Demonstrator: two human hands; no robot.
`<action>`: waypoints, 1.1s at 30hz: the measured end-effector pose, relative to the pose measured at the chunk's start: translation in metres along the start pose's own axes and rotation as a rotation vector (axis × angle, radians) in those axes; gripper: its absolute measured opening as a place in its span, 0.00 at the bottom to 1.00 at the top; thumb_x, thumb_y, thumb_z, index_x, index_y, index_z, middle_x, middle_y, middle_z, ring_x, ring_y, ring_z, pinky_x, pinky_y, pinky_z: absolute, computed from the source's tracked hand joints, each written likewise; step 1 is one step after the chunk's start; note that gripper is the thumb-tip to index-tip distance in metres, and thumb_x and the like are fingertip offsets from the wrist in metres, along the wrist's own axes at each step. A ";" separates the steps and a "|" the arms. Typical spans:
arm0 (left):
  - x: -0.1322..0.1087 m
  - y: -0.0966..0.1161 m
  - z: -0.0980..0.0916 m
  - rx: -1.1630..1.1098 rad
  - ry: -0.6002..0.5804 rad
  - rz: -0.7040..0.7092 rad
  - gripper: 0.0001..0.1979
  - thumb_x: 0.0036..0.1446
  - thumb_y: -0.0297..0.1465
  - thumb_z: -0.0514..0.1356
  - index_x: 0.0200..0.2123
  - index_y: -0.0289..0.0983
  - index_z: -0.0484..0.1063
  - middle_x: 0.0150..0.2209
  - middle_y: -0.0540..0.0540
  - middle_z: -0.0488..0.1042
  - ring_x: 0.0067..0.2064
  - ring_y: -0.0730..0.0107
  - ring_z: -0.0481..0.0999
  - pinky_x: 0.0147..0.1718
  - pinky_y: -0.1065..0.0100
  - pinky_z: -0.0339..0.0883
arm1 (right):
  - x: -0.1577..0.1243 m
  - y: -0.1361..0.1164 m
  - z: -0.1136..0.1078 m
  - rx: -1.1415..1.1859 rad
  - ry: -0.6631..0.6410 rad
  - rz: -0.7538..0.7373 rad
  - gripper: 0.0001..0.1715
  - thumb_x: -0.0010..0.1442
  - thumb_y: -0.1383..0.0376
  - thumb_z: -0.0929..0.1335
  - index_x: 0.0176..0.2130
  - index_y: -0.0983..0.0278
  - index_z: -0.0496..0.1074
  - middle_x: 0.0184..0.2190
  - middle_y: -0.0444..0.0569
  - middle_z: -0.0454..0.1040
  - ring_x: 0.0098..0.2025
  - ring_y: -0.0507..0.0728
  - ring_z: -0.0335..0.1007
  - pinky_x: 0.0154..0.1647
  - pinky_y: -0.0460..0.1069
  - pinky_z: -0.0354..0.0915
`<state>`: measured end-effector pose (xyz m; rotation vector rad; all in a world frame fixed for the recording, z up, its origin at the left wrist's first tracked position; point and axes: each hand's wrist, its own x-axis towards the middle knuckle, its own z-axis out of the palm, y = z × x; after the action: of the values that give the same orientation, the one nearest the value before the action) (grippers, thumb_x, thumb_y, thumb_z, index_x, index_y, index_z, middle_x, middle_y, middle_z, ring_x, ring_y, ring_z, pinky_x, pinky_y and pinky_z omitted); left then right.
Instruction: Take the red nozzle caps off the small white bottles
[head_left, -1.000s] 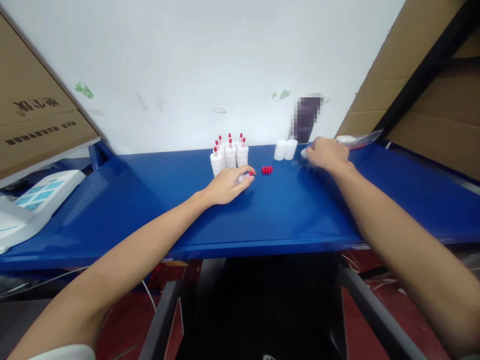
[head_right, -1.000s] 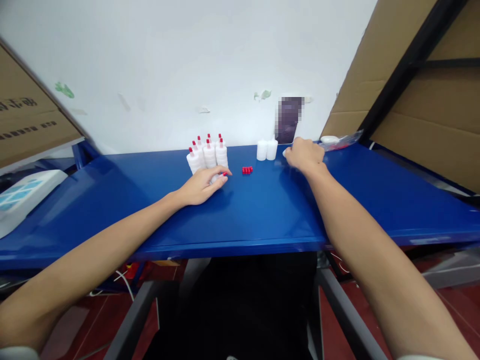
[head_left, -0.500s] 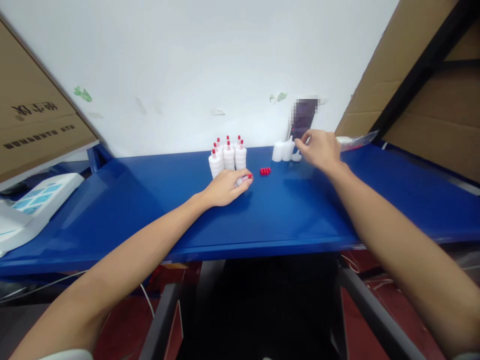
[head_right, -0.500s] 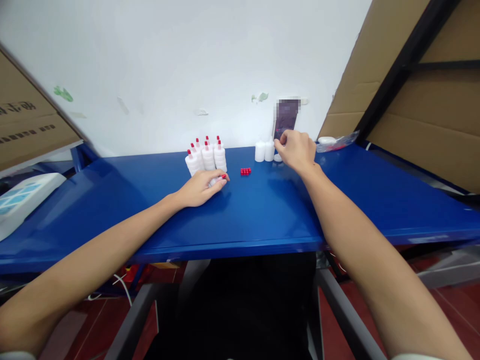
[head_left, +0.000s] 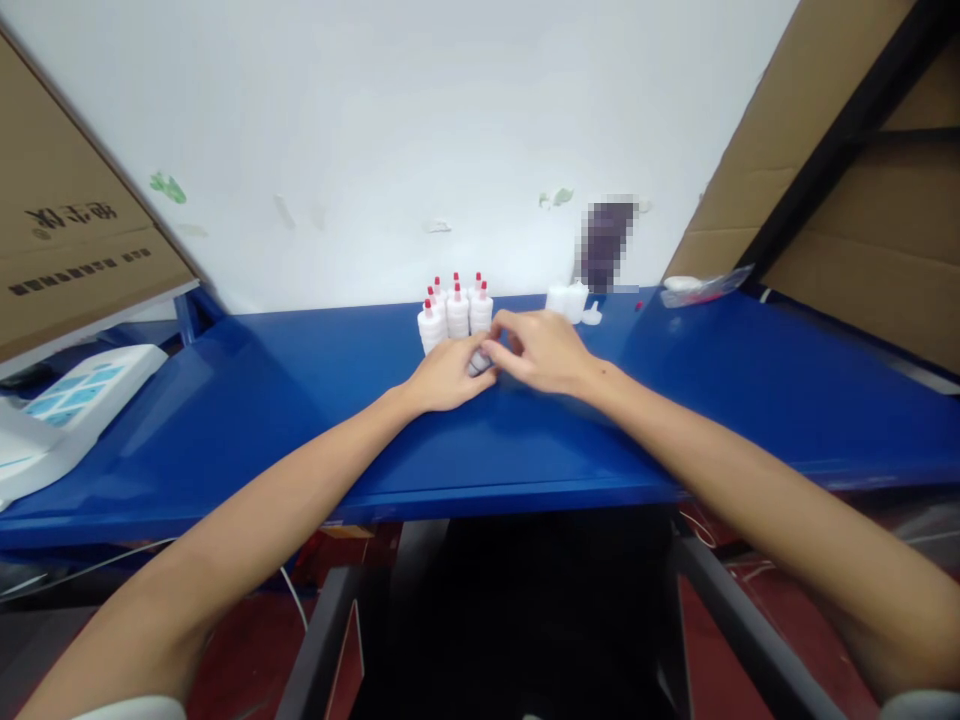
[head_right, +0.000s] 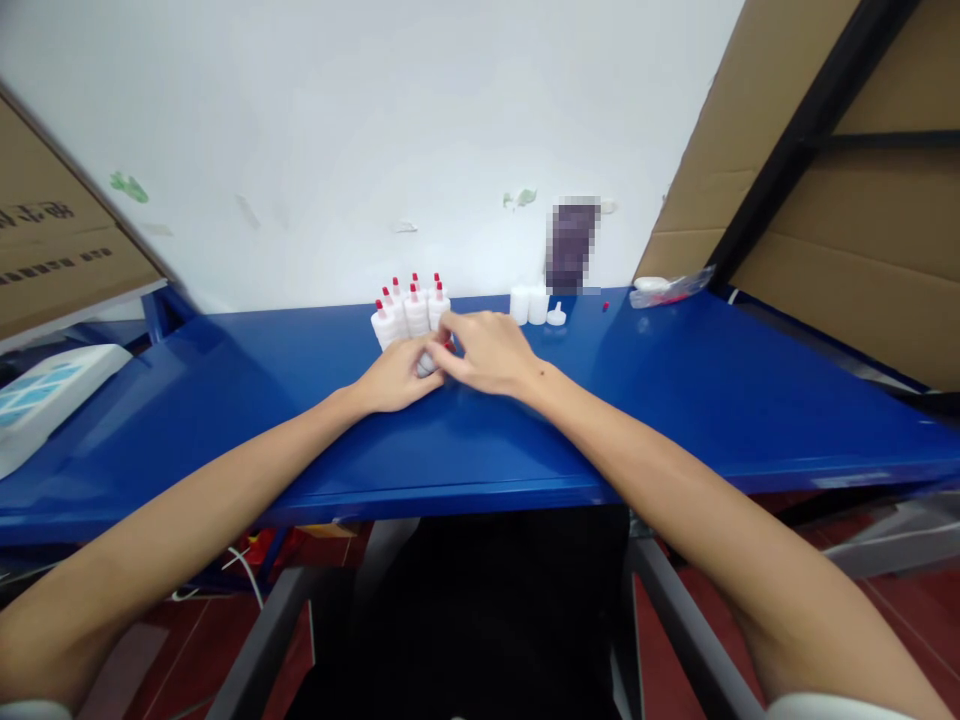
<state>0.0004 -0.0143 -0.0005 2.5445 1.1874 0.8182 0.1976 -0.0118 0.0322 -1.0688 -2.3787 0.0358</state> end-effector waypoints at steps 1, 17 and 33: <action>0.000 -0.001 0.001 -0.001 0.003 0.000 0.15 0.61 0.38 0.57 0.48 0.37 0.72 0.42 0.42 0.81 0.41 0.55 0.80 0.41 0.59 0.72 | -0.001 -0.002 0.002 0.013 -0.051 -0.085 0.18 0.66 0.53 0.61 0.42 0.63 0.72 0.36 0.52 0.78 0.35 0.59 0.69 0.35 0.52 0.54; 0.003 -0.004 0.000 -0.104 0.009 0.072 0.14 0.61 0.32 0.56 0.47 0.34 0.75 0.42 0.45 0.81 0.41 0.61 0.80 0.45 0.63 0.71 | 0.000 0.020 0.010 0.141 -0.102 -0.272 0.17 0.74 0.55 0.56 0.38 0.61 0.63 0.39 0.51 0.71 0.36 0.56 0.63 0.37 0.51 0.57; 0.000 -0.008 0.001 -0.024 0.012 0.050 0.14 0.64 0.38 0.57 0.48 0.38 0.75 0.47 0.45 0.81 0.43 0.62 0.81 0.47 0.62 0.72 | 0.004 0.097 -0.014 0.069 -0.073 0.160 0.11 0.70 0.57 0.61 0.39 0.61 0.64 0.31 0.49 0.72 0.34 0.58 0.67 0.38 0.51 0.59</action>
<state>-0.0037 -0.0088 -0.0047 2.5629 1.1149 0.8554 0.2694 0.0551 0.0236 -1.2410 -2.3329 0.2157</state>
